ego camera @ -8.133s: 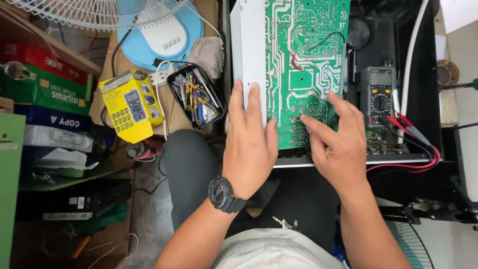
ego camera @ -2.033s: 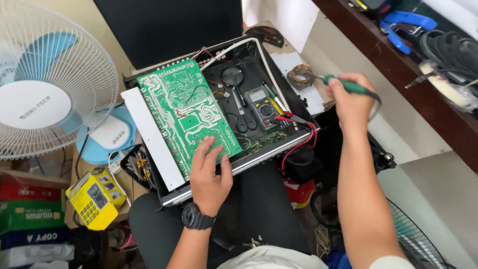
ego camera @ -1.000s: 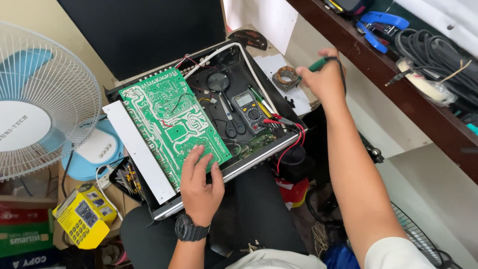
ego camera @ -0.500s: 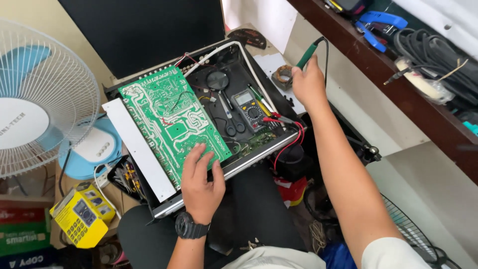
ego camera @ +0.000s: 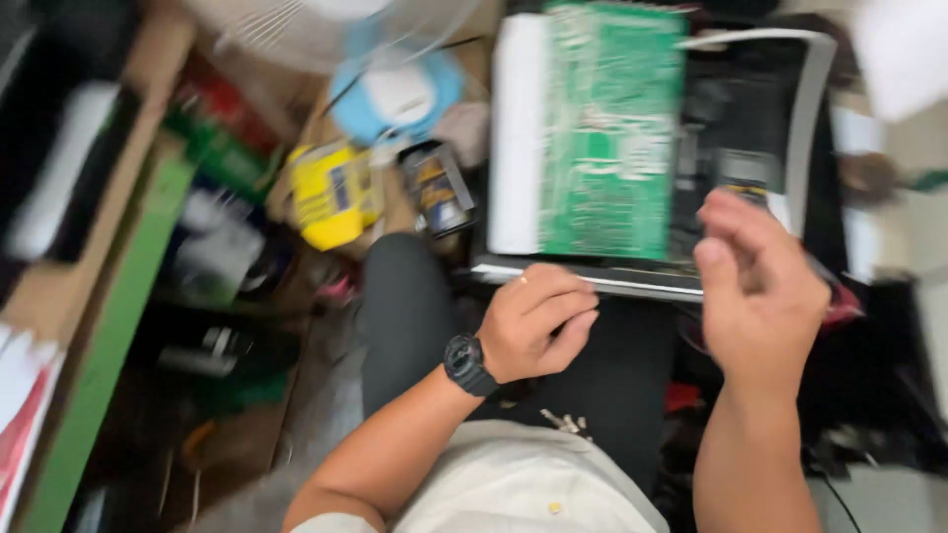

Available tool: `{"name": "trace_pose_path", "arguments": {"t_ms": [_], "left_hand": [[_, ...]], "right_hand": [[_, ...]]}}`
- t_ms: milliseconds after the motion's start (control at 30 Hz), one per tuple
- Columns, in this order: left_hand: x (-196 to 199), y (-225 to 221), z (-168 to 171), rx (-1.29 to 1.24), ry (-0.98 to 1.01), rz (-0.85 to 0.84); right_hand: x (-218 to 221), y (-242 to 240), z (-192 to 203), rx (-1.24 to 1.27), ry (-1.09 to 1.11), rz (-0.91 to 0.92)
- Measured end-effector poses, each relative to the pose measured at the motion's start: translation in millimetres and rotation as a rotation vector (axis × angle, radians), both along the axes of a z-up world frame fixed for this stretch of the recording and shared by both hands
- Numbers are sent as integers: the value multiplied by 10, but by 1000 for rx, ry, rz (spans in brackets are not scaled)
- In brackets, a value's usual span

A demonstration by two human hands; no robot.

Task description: A person inspects a circuit board within an electronic chassis and uses a soldering iron to repair connections.

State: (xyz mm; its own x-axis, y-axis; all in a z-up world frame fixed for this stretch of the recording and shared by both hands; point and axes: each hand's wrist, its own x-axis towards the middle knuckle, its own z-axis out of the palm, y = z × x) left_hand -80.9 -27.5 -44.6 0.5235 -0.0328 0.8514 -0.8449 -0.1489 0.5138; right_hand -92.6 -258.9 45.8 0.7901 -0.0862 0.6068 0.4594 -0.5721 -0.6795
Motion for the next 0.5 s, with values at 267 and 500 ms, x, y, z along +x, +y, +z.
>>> {"name": "trace_pose_path", "arguments": {"t_ms": [267, 500], "left_hand": [[91, 1552, -440, -7, 381, 490], [246, 1750, -1019, 20, 722, 437]], "right_hand": [[-182, 817, 62, 108, 278, 545], [-199, 1103, -767, -217, 813, 967]]}}
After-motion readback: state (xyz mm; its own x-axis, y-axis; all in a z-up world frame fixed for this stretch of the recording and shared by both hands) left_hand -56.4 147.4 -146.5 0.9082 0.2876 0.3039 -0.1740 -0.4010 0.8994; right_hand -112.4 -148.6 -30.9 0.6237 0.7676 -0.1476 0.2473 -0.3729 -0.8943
